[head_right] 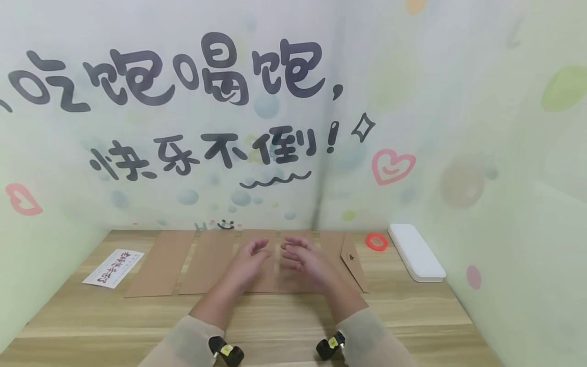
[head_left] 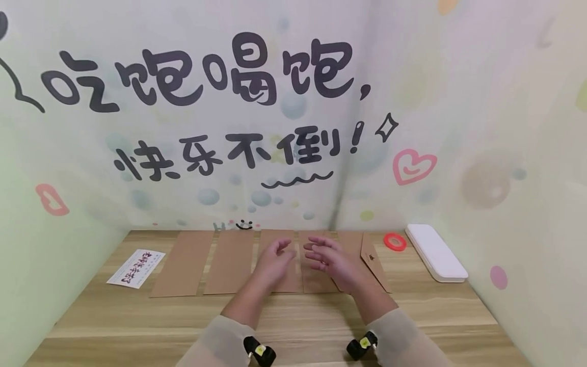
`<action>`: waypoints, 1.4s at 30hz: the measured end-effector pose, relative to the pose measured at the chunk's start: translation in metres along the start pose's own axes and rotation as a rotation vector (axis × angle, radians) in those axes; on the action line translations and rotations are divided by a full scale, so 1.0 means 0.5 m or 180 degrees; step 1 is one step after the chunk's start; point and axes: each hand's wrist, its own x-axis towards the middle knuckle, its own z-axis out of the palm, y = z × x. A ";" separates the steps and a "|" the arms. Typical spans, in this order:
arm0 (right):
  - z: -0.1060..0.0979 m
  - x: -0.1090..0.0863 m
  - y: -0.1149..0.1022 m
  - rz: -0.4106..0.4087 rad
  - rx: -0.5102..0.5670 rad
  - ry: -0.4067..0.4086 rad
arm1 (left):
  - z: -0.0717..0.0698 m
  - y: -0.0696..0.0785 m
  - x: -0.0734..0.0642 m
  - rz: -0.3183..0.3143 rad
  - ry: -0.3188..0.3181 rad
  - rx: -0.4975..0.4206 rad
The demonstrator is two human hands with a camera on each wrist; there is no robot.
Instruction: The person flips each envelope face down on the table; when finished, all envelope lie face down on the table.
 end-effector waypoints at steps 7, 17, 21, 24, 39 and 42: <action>-0.069 -0.031 0.000 0.0011 -0.0124 0.0229 | 0.076 0.006 0.001 0.0069 -0.0045 -0.0395; -0.134 -0.030 0.026 0.0177 -0.0064 0.0385 | 0.134 0.022 -0.005 0.0055 0.0120 -0.0558; -0.140 -0.029 0.034 0.0238 0.0008 0.0421 | 0.139 0.012 -0.004 0.0029 0.0157 -0.0315; -0.140 -0.030 0.039 0.0273 0.0039 0.0414 | 0.136 0.002 -0.004 -0.0003 0.0161 -0.0173; -0.132 -0.041 0.035 0.0346 0.0020 0.0327 | 0.124 -0.011 -0.002 -0.0076 0.0025 -0.0129; -0.132 -0.041 0.037 0.0356 0.0039 0.0322 | 0.123 -0.010 -0.003 -0.0091 -0.0010 -0.0089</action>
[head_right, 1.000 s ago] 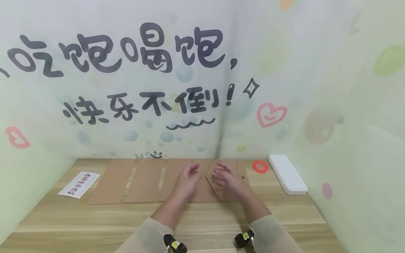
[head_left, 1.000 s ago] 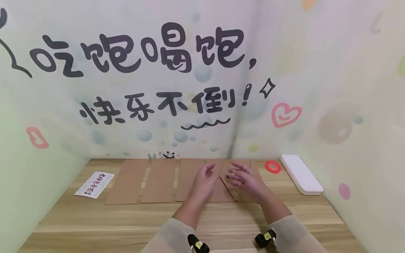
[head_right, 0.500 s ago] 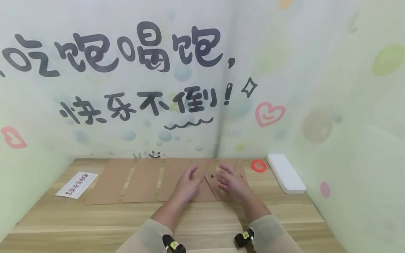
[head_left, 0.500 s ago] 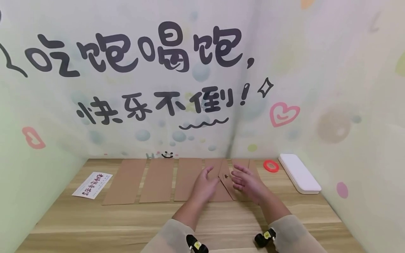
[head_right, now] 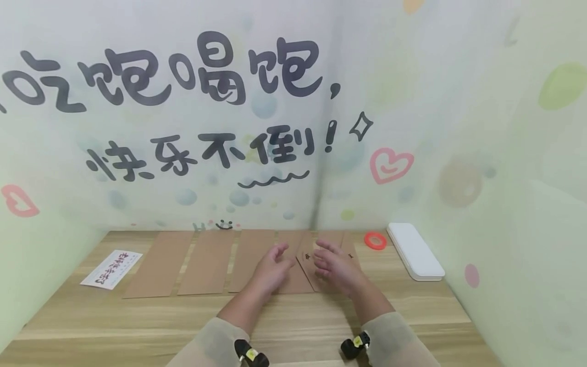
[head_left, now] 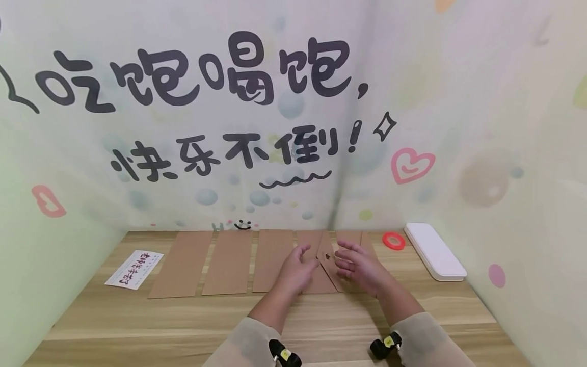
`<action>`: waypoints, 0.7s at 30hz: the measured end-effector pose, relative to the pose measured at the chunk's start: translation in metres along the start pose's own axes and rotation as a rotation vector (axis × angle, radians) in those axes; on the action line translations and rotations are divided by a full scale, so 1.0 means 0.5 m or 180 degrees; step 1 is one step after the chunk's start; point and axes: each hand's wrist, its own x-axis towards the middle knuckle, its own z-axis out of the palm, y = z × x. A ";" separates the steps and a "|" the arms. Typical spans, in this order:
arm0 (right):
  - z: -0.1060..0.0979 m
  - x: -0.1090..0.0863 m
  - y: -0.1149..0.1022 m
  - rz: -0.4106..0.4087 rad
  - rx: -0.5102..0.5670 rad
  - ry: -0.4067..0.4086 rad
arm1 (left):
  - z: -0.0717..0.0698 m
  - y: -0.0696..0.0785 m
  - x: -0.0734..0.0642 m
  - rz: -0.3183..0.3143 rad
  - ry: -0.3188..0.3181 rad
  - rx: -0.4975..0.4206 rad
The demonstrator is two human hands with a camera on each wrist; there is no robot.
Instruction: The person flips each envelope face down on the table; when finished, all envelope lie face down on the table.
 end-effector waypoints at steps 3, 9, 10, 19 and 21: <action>0.000 0.001 0.000 0.0015 0.0083 0.0070 | -0.001 -0.001 -0.001 -0.0028 -0.0026 -0.0006; -0.009 0.000 -0.011 -0.0052 0.0268 0.0212 | -0.002 0.002 -0.002 -0.0007 -0.0085 -0.0104; -0.011 0.000 -0.013 -0.0074 0.0281 0.0209 | -0.002 0.003 -0.003 0.0004 -0.0111 -0.0113; -0.005 -0.008 -0.023 -0.0205 0.0021 0.0069 | 0.002 0.017 -0.021 0.0134 -0.0496 0.0013; -0.001 -0.010 -0.023 -0.0228 -0.0064 0.0028 | 0.004 0.022 -0.027 0.0130 -0.0590 0.0034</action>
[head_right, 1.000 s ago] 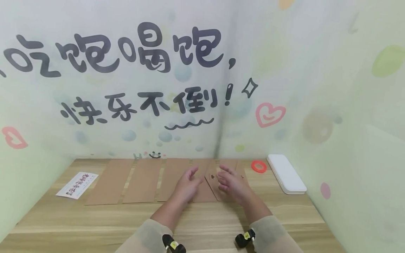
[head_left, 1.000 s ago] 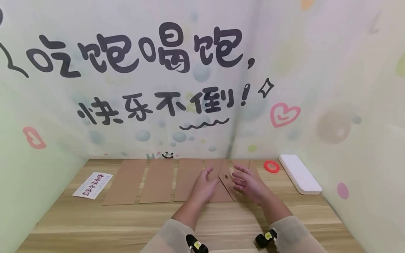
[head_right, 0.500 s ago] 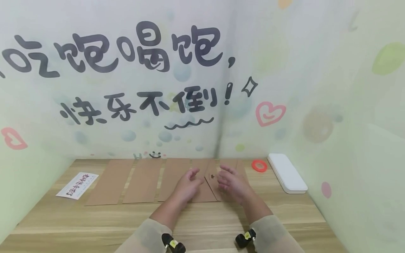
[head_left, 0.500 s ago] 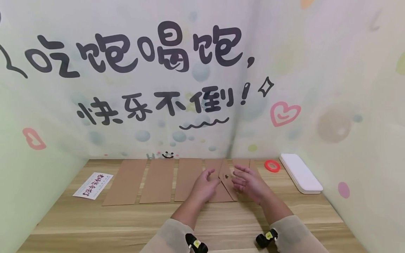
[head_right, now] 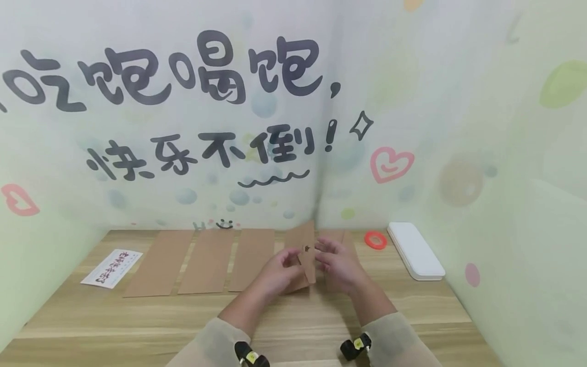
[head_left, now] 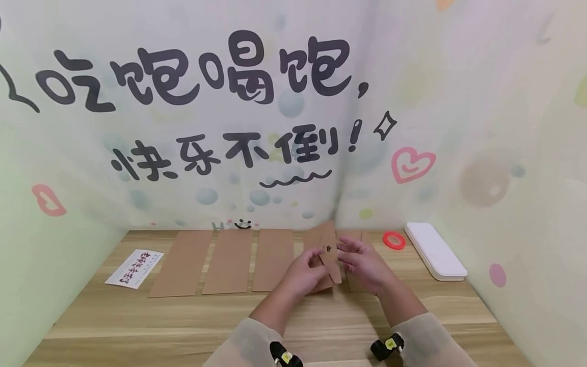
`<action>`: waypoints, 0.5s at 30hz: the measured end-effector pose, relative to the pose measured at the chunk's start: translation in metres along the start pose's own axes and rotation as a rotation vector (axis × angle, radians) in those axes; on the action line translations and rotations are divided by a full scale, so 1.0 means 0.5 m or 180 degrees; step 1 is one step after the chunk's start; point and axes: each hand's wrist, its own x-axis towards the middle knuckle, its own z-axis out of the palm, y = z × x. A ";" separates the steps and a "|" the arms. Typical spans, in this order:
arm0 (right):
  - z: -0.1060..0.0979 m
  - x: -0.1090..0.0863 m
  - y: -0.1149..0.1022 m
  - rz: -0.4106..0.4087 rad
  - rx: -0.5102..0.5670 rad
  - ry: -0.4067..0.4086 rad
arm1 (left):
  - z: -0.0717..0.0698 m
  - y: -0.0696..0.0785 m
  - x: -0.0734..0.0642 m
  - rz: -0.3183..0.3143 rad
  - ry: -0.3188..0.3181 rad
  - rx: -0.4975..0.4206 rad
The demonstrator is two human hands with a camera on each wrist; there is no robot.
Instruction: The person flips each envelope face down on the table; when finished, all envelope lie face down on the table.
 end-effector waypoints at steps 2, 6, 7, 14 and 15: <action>0.005 -0.002 -0.001 -0.0022 -0.0009 -0.0058 | 0.003 0.004 -0.004 0.0018 -0.0079 0.0000; 0.017 -0.008 -0.008 -0.0066 0.0001 -0.0161 | 0.006 0.008 -0.007 0.0064 -0.0218 -0.0091; 0.021 -0.010 -0.009 -0.0067 -0.0008 -0.0169 | 0.006 0.007 -0.007 0.0066 -0.0248 -0.0127; 0.035 -0.017 -0.012 -0.0057 0.0019 -0.0328 | 0.006 0.006 -0.004 0.0053 -0.0359 -0.0155; 0.036 -0.017 -0.012 -0.0037 0.0014 -0.0330 | 0.006 0.007 -0.005 0.0047 -0.0356 -0.0151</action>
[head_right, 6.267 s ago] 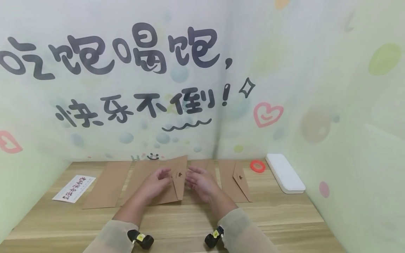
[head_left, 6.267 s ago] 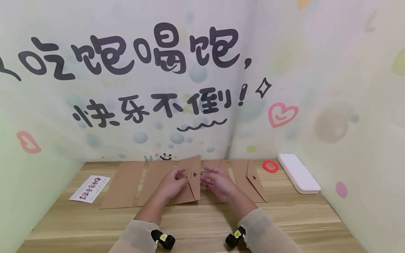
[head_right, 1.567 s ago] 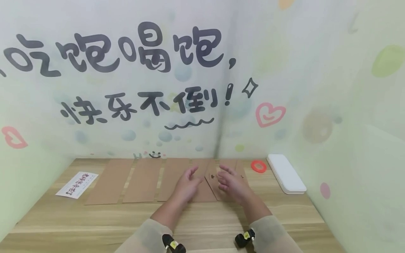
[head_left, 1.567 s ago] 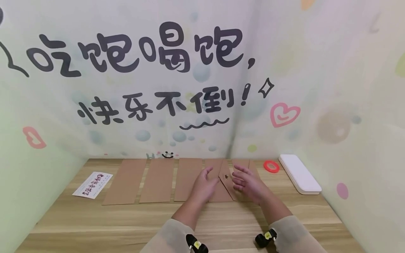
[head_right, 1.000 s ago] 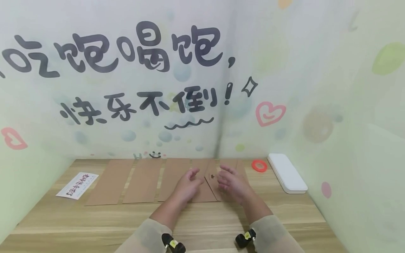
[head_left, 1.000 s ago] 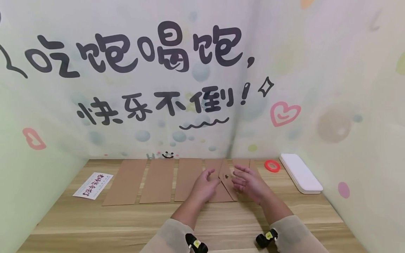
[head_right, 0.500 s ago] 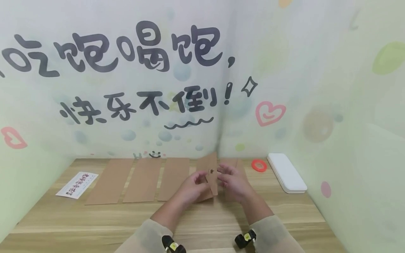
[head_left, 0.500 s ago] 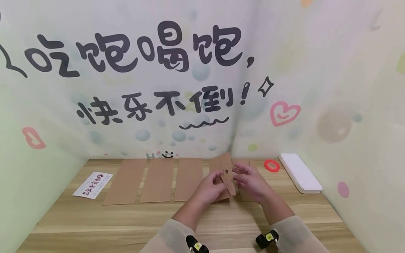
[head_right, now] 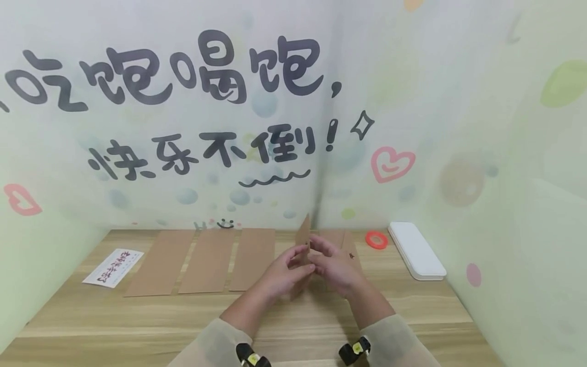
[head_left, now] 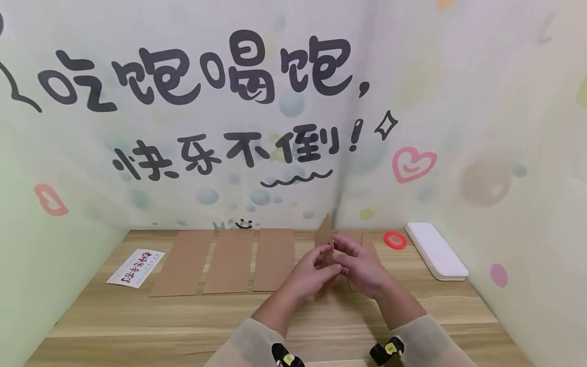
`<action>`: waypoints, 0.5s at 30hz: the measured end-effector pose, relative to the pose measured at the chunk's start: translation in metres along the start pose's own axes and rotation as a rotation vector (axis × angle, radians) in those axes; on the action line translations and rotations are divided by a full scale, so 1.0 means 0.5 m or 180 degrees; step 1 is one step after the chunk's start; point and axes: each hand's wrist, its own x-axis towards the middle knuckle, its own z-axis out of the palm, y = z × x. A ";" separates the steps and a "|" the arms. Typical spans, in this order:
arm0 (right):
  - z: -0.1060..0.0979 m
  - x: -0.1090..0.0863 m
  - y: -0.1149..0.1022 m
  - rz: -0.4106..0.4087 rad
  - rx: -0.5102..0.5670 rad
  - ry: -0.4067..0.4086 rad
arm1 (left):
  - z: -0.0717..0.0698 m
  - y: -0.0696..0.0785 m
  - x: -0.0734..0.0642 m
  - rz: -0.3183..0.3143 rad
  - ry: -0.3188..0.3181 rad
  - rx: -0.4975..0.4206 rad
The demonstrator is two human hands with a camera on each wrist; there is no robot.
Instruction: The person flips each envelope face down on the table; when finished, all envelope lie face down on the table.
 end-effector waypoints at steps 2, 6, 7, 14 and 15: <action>0.002 -0.002 0.000 0.0055 -0.0012 -0.0002 | 0.001 0.002 0.000 0.0020 0.0017 -0.0017; 0.003 -0.004 0.003 0.0151 -0.0033 -0.0085 | 0.003 0.006 -0.002 0.0067 0.0084 -0.0125; 0.002 -0.004 0.004 0.0169 -0.0023 -0.0121 | 0.003 0.007 -0.003 0.0078 0.0098 -0.0198; -0.004 -0.002 0.019 0.0355 -0.0051 -0.0187 | 0.000 0.018 -0.002 0.0156 0.0313 -0.0544; -0.004 -0.001 0.021 0.0372 -0.0069 -0.0201 | -0.001 0.020 -0.002 0.0169 0.0341 -0.0554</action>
